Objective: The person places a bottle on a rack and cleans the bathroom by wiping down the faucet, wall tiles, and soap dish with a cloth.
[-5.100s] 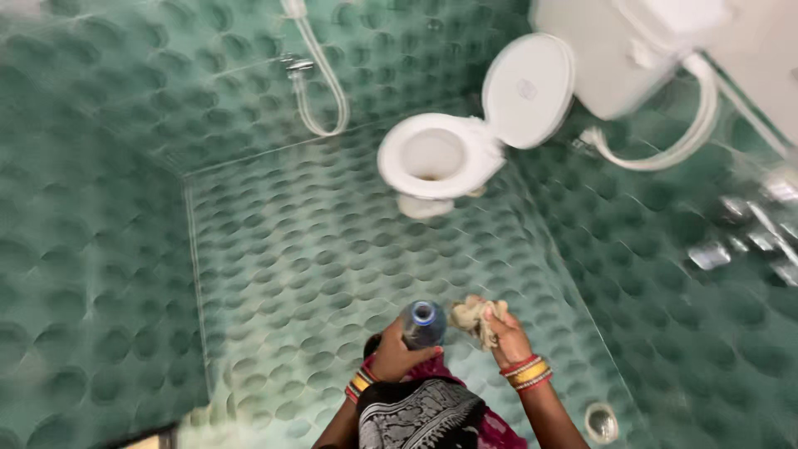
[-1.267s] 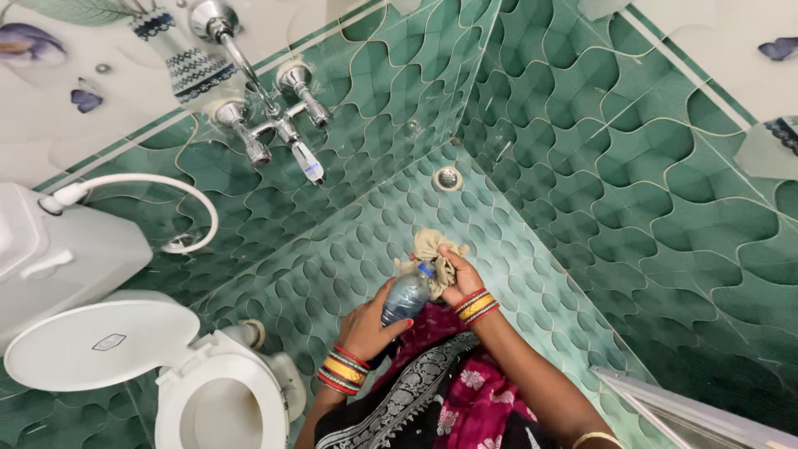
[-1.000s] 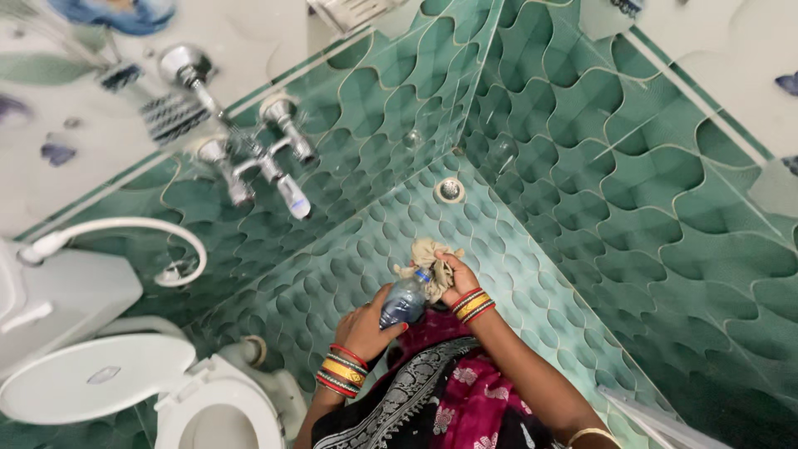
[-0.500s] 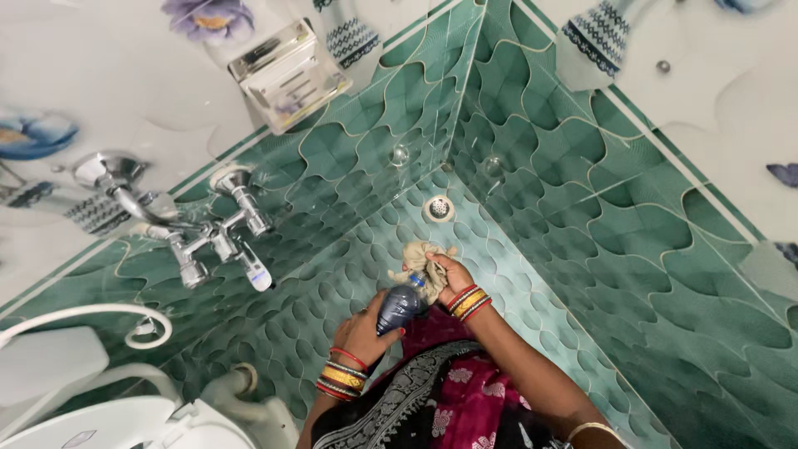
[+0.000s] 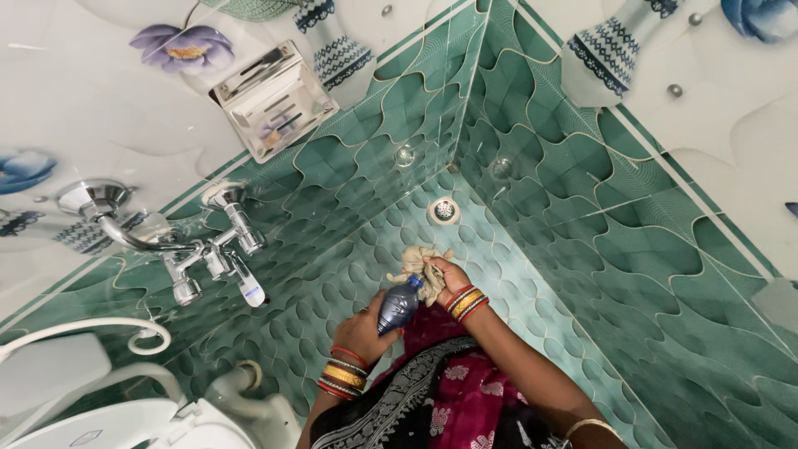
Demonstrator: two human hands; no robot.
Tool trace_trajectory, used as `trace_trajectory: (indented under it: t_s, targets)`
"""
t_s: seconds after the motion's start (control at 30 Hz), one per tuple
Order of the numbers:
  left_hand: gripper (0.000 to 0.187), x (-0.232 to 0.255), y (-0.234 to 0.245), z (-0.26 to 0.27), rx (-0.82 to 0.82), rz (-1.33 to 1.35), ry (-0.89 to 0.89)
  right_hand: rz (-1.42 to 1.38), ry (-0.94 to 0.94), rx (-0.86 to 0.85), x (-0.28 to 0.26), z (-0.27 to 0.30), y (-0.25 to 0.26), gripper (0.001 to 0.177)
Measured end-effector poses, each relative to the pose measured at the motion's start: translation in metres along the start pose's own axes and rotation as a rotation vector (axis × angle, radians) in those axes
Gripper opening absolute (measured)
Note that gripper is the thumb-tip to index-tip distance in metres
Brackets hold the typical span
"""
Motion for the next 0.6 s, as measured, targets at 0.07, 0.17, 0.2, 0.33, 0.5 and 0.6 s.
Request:
trace_trajectory:
  t_s: [0.07, 0.17, 0.2, 0.33, 0.5, 0.6]
  targets:
    - [0.096, 0.002, 0.000, -0.002, 0.007, -0.028, 0.016, -0.016, -0.014, -0.009, -0.002, -0.004, 0.001, 0.040]
    - [0.097, 0.003, -0.001, -0.005, 0.026, -0.065, 0.032, -0.025, -0.022, -0.016, -0.002, -0.009, 0.001, 0.039]
    - [0.097, 0.003, 0.000, -0.005, 0.038, -0.077, 0.033, -0.020, -0.017, -0.014, -0.002, -0.009, 0.000, 0.039]
    - [0.095, 0.004, 0.001, -0.008, 0.069, -0.056, 0.003, -0.054, -0.020, 0.012, -0.007, -0.007, -0.007, 0.040]
    - [0.094, 0.004, -0.002, -0.016, 0.102, -0.036, 0.013, -0.041, -0.051, 0.039, -0.018, -0.009, -0.015, 0.036]
    - [0.093, 0.002, -0.003, -0.022, 0.173, 0.016, -0.029, -0.014, 0.032, -0.072, -0.022, -0.008, -0.016, 0.029]
Point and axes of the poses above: each hand's wrist, its own z-axis away from the middle knuckle, its own y-axis out of the back of the hand, x = y × z, the point moved 1 cm from there along -z, towards the middle knuckle, and after that the axes turned 3 degrees about -x, right-handed, at the moved point
